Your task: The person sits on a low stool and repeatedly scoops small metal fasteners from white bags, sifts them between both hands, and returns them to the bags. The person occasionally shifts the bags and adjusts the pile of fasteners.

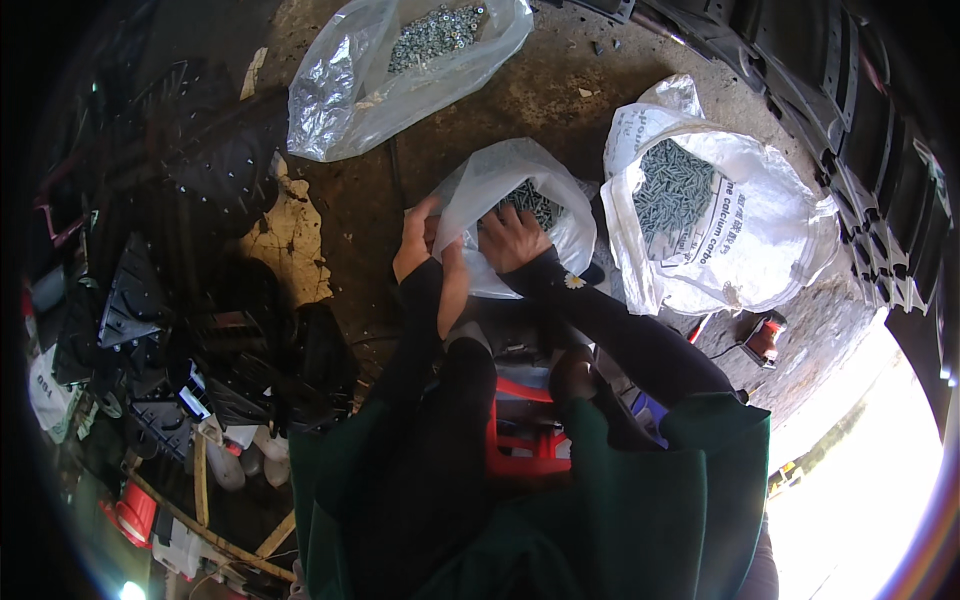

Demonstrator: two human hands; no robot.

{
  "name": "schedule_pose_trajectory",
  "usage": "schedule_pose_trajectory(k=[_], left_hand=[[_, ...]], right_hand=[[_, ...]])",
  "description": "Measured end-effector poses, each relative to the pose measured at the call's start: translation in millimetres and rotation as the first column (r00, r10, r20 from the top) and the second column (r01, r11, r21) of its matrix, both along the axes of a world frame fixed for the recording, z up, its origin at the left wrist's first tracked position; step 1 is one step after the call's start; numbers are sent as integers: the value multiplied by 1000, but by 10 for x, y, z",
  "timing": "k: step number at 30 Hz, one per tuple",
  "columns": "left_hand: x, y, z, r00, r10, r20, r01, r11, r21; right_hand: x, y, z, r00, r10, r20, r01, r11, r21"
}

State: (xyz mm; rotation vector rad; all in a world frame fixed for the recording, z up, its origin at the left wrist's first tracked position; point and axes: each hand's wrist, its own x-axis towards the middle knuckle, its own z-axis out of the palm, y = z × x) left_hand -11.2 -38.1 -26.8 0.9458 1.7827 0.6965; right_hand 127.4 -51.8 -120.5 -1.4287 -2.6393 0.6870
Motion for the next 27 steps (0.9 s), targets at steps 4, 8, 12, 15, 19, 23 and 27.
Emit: schedule_pose_trajectory(k=[4, 8, 12, 15, 19, 23, 27], left_hand=[[29, 57, 110, 978, -79, -194, 110, 982, 152], [119, 93, 324, 938, -134, -321, 237, 922, 307], [303, 89, 441, 921, 4, 389, 6, 1000, -25], [405, 80, 434, 920, -56, 388, 94, 992, -81], [387, 131, 298, 730, 268, 629, -73, 945, -319], [252, 179, 177, 392, 469, 791, -27, 866, -500], [233, 131, 149, 314, 463, 829, -38, 878, -476]], right_hand=[[163, 17, 156, 936, -205, -286, 165, 974, -159], [518, 227, 444, 624, -711, -325, 350, 626, -697], [616, 420, 689, 339, -934, -113, 99, 155, -983], [614, 450, 883, 321, -941, -106, 35, 123, -992], [600, 394, 1088, 328, -940, -97, -31, 92, -995], [575, 328, 1169, 183, -983, -19, -288, -35, -957], [595, 322, 1167, -14, -997, 77, -597, -53, -800]])
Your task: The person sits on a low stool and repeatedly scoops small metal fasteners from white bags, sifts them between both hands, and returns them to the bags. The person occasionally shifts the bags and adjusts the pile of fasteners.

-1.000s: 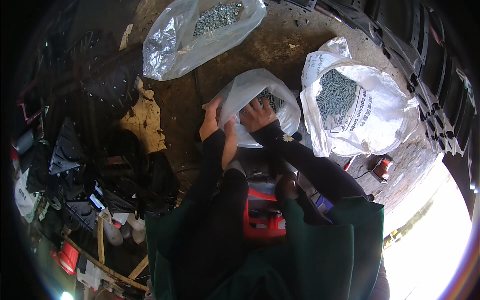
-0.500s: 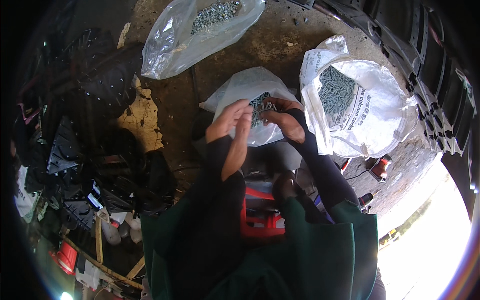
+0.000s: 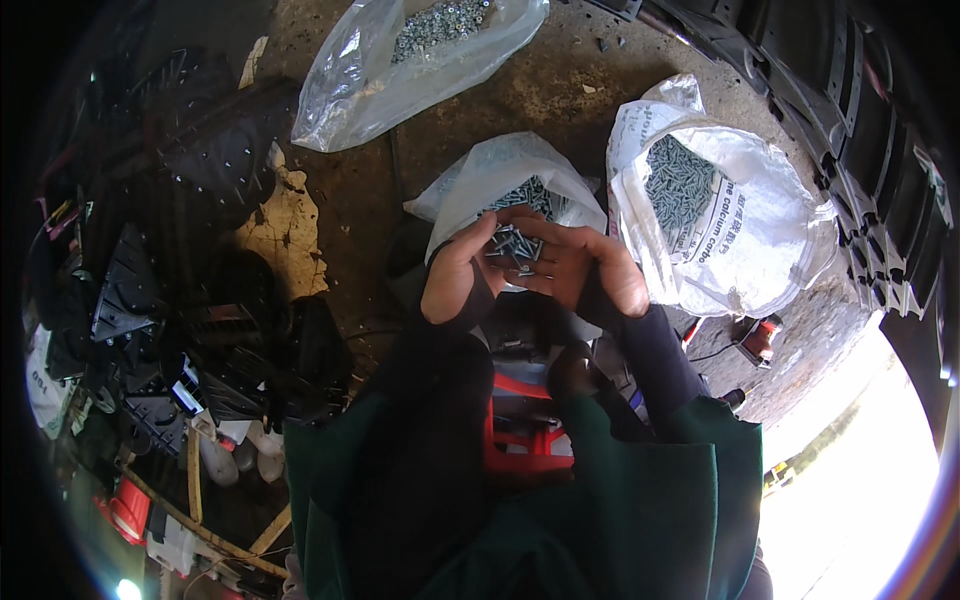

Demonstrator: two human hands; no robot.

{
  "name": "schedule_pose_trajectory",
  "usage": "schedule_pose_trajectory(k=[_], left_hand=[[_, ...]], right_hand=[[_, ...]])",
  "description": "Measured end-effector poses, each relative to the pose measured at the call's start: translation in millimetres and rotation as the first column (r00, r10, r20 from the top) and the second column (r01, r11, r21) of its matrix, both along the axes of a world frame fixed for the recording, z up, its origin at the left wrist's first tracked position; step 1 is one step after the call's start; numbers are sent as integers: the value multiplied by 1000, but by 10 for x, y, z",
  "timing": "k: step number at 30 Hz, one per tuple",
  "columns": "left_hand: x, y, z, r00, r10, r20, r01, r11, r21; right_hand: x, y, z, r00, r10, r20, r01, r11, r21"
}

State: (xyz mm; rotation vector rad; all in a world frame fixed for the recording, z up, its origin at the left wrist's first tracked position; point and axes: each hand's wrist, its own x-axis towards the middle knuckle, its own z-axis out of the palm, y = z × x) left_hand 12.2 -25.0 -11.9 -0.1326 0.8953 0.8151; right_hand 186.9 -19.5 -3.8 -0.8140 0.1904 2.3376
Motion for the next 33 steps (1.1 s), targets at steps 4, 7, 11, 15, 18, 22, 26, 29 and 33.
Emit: schedule_pose_trajectory(k=[4, 7, 11, 15, 18, 22, 26, 29, 33], left_hand=[[2, 2, -22, 997, -3, -77, 1, 1000, -18], [-17, 22, -32, 999, 7, -50, -9, 999, -32], [-29, 25, -11, 999, -3, -36, 2, 1000, -29], [-23, 38, 11, 999, -4, -35, 2, 999, -34], [-30, 53, 34, 999, -3, -44, -2, 995, -101], [-41, 67, 88, 1000, -16, -11, 15, 997, -81], [4, 82, 117, 997, 53, -48, -57, 995, -85], [34, 77, 134, 990, 94, -101, -105, 988, -109], [18, 75, 232, 985, 81, -154, -109, 976, -187]], right_hand=[[39, 47, 19, 999, -15, -48, 8, 989, -148], [27, 67, 57, 1000, -7, -31, 4, 995, -96], [20, 74, 96, 998, -33, -50, 26, 988, -149], [61, 61, 94, 998, -35, -59, 25, 987, -159], [76, 43, 81, 998, -42, -55, 32, 985, -171], [79, 38, 89, 998, -59, -3, 58, 982, -180], [128, 56, 118, 1000, -15, 26, 19, 986, -167], [167, 70, 123, 993, 32, 116, -14, 988, -152], [141, 80, 169, 988, 20, 152, 1, 990, -138]])
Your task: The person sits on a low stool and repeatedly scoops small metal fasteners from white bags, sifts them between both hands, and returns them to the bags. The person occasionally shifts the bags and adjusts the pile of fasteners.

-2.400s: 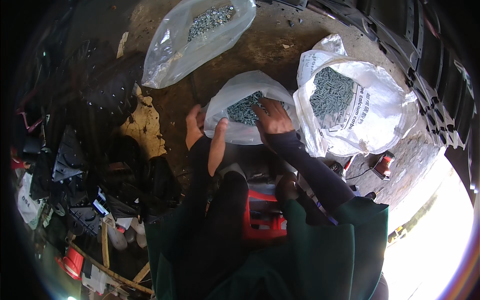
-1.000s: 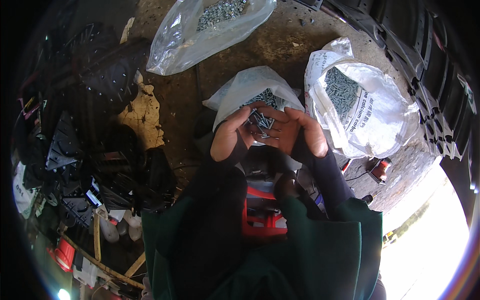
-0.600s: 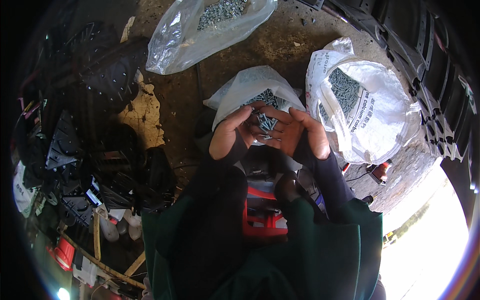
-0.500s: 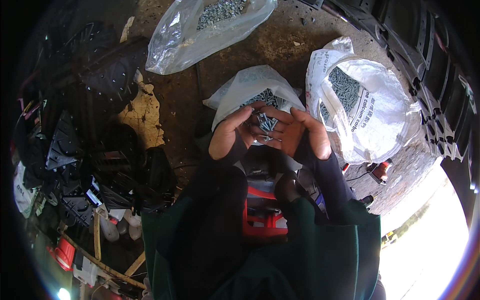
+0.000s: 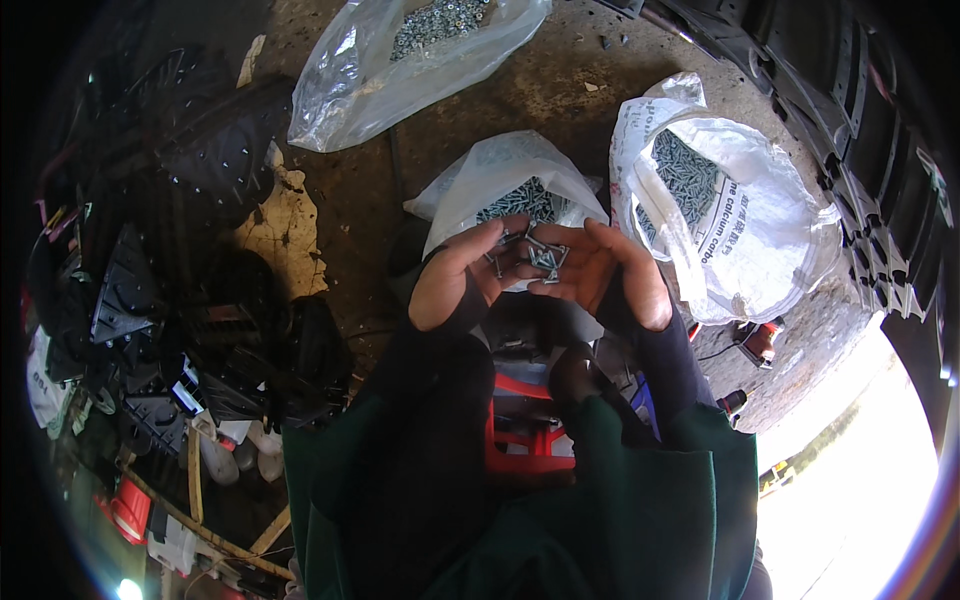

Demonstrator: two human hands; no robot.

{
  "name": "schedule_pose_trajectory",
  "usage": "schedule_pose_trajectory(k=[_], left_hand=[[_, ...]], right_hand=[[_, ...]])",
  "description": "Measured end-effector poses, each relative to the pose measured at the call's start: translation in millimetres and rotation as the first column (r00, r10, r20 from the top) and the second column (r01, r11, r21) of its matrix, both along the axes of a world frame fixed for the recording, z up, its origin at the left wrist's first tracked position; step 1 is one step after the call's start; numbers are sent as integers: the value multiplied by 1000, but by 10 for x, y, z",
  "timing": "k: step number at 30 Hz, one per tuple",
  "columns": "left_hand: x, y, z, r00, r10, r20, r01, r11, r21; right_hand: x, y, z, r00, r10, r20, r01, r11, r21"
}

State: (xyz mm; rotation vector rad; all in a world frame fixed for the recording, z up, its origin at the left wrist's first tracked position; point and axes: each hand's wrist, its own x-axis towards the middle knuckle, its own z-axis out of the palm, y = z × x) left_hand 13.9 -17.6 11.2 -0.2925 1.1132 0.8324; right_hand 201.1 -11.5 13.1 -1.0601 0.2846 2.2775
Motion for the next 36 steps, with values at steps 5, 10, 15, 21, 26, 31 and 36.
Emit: schedule_pose_trajectory(k=[5, 10, 15, 21, 26, 31, 36], left_hand=[[-96, 130, 460, 980, -179, 91, 181, 983, -11], [-7, 342, 1162, 791, -605, 90, 546, 764, 344], [758, 615, 1142, 746, -657, 107, 538, 691, 483], [659, 745, 896, 843, -503, 191, 382, 809, 447], [-111, 632, 611, 910, -399, -113, 381, 696, 609], [-367, -70, -131, 196, -208, -958, 708, 707, -9], [-331, -567, -466, 537, -265, -801, 551, 829, 95]], right_hand=[[8, -25, 416, 989, 138, 61, -138, 990, -3], [498, -191, 1139, 996, 58, 62, -69, 979, 191], [1021, -168, 1303, 902, -190, 388, 45, 935, 353], [1062, -74, 770, 596, -426, 681, 337, 902, 270], [971, -360, 847, 868, -285, 407, -64, 748, 661], [312, -475, 435, 774, 310, 553, -633, 417, 652], [-277, -506, -627, 251, -310, 917, -879, 324, 350]])
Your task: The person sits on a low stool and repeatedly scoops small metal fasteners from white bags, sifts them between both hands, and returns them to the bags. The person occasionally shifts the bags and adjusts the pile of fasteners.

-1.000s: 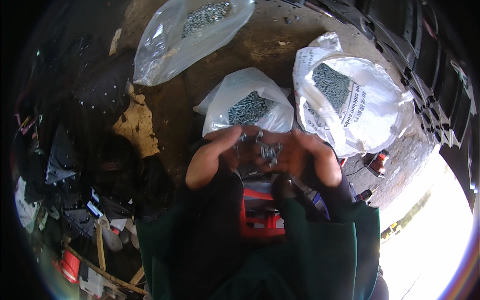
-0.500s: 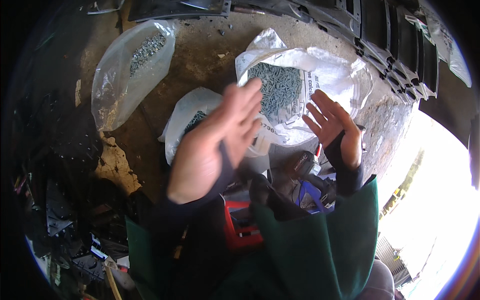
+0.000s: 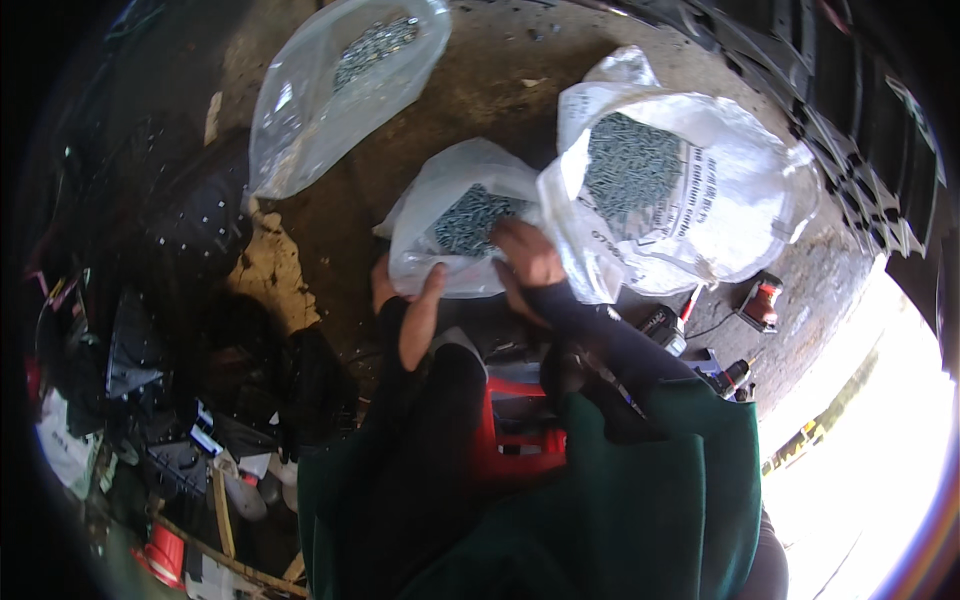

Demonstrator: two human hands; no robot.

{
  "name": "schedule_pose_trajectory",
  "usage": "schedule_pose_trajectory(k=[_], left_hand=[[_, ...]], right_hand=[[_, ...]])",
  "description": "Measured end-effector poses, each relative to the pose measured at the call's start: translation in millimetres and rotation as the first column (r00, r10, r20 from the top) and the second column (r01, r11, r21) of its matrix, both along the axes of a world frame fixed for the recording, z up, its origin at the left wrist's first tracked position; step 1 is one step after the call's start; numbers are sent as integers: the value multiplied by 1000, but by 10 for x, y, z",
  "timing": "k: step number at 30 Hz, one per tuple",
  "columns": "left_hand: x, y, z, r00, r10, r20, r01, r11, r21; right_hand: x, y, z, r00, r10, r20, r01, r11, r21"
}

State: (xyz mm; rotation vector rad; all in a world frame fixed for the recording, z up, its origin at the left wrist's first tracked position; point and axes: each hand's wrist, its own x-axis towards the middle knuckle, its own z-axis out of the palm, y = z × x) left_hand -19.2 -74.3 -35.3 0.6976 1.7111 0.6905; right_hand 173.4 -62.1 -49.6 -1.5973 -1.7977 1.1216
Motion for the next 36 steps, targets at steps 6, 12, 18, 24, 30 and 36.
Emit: schedule_pose_trajectory(k=[6, 12, 18, 24, 30, 36], left_hand=[[216, 246, -8, 999, 20, 29, -24, 991, 130], [273, 337, 173, 999, 13, 31, -17, 993, 113], [236, 342, 136, 991, -25, -130, 49, 982, 182], [240, 449, 211, 986, -47, -159, 56, 997, 48], [284, 534, 247, 973, -91, -211, 132, 973, 190], [216, 459, 167, 972, -87, -216, 128, 974, 185]], right_hand=[[96, 232, -459, 964, 69, 258, -72, 997, 2], [35, 498, -501, 963, 124, 239, -122, 992, -23], [-140, 452, -602, 937, 117, 328, -147, 987, 69], [-171, 636, -636, 953, 74, 295, -121, 982, 143], [-341, 665, -785, 919, 55, 391, -199, 920, 338], [-354, 611, -730, 893, 37, 449, -165, 954, 251]])
